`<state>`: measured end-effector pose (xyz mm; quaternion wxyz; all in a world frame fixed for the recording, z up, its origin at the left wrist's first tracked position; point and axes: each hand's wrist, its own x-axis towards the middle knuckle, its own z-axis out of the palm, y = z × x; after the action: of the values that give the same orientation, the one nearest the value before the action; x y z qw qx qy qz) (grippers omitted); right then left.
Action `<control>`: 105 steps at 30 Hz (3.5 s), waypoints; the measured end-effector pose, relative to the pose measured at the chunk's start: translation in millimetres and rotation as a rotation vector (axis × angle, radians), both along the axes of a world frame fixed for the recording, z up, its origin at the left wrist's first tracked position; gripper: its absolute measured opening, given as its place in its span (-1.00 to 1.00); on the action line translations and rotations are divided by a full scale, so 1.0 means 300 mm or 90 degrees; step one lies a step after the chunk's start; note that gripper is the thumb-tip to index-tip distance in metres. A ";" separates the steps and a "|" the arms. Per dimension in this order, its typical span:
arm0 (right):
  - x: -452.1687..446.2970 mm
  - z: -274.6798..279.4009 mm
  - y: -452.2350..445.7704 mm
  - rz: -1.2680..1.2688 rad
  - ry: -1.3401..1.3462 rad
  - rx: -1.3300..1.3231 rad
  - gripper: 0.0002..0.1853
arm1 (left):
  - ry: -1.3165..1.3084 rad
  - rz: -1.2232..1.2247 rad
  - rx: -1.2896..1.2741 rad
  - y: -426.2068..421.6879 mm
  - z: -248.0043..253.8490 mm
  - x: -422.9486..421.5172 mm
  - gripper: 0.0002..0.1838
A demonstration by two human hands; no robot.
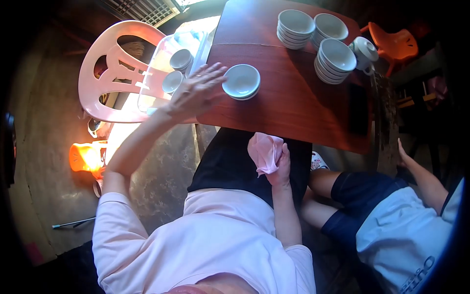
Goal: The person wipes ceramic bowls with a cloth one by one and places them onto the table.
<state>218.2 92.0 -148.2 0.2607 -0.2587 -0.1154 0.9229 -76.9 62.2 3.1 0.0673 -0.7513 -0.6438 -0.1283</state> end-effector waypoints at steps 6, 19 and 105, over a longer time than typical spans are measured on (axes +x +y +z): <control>0.032 0.028 0.014 0.049 0.068 0.043 -0.22 | -0.020 0.077 -0.132 0.071 -0.100 0.158 -0.72; 0.054 0.339 0.014 -0.245 0.027 0.336 -0.25 | -0.388 0.135 0.117 -0.071 -0.059 0.387 -0.90; -0.045 0.460 -0.199 -0.171 -0.074 0.428 -0.52 | -1.706 -0.140 -0.171 -0.374 0.022 0.538 -0.54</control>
<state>204.8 32.4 -10.3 0.4432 -0.2238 -0.3919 0.7745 84.5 -49.8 9.6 -0.6914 -0.0974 -0.1585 -0.6981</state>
